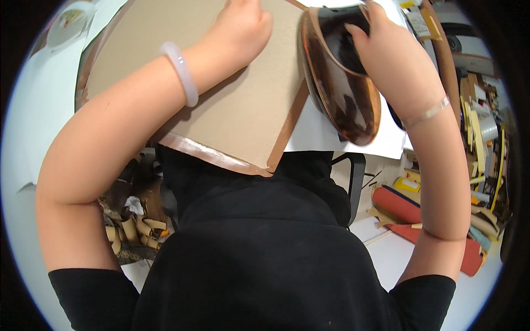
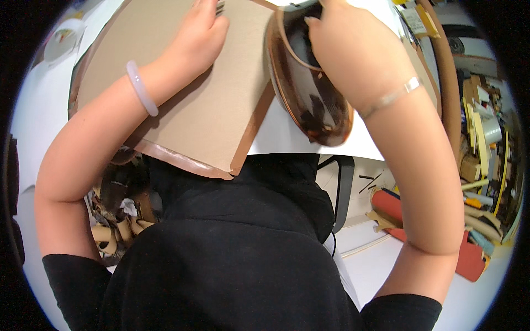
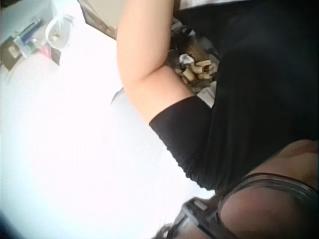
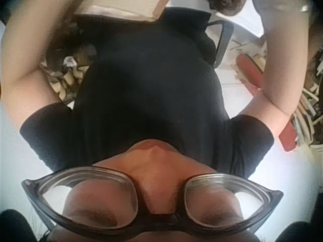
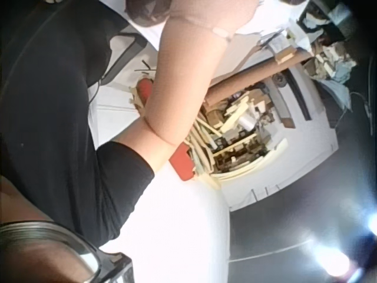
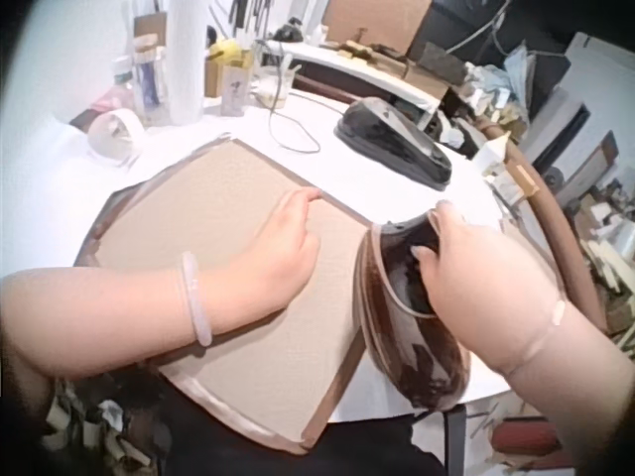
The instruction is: The person irons a rectangular piece of cardboard on a white work surface. They repeatedly lift the cardboard to check the underside, then continue ironing the top surface. The person also uses scissors to trim a small edge of the cardboard before resuming ironing.
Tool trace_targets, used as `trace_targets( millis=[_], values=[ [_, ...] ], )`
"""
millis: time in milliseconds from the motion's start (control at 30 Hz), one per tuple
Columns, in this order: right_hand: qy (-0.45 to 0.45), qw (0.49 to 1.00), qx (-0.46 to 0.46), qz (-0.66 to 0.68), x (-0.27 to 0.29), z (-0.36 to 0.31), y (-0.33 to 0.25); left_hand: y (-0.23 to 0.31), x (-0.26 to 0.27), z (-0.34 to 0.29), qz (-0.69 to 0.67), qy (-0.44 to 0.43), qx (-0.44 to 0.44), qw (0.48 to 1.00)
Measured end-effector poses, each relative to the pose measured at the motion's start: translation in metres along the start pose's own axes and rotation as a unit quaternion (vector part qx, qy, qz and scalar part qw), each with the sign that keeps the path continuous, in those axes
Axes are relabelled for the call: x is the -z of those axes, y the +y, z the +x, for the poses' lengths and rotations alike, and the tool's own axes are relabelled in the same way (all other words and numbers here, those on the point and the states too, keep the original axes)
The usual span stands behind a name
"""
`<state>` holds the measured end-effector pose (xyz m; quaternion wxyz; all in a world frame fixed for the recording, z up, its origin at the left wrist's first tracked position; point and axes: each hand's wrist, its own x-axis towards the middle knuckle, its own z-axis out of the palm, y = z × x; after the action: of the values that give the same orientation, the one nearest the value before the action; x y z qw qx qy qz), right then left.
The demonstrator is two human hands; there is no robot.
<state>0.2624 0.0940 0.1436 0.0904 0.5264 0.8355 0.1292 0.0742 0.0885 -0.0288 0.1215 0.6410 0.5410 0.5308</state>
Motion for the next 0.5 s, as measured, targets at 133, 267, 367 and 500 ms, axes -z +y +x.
trace_targets(
  millis=[133, 267, 367, 500],
  values=[
    [0.064, 0.997, 0.041, 0.034, 0.000, -0.007, -0.013, 0.003, 0.005, -0.005, -0.009, 0.000, 0.012, 1.000],
    [0.082, 0.988, 0.107, 0.075, -0.005, 0.015, -0.001, -0.006, 0.013, -0.011, 0.010, 0.001, 0.012, 1.000],
    [0.152, 0.968, 0.122, 0.155, 0.005, 0.004, 0.018, 0.002, 0.026, -0.003, 0.101, -0.051, -0.029, 0.993],
    [0.151, 0.965, 0.065, 0.202, -0.031, 0.019, 0.089, 0.034, 0.046, -0.023, 0.238, -0.248, -0.073, 0.936]
  ],
)
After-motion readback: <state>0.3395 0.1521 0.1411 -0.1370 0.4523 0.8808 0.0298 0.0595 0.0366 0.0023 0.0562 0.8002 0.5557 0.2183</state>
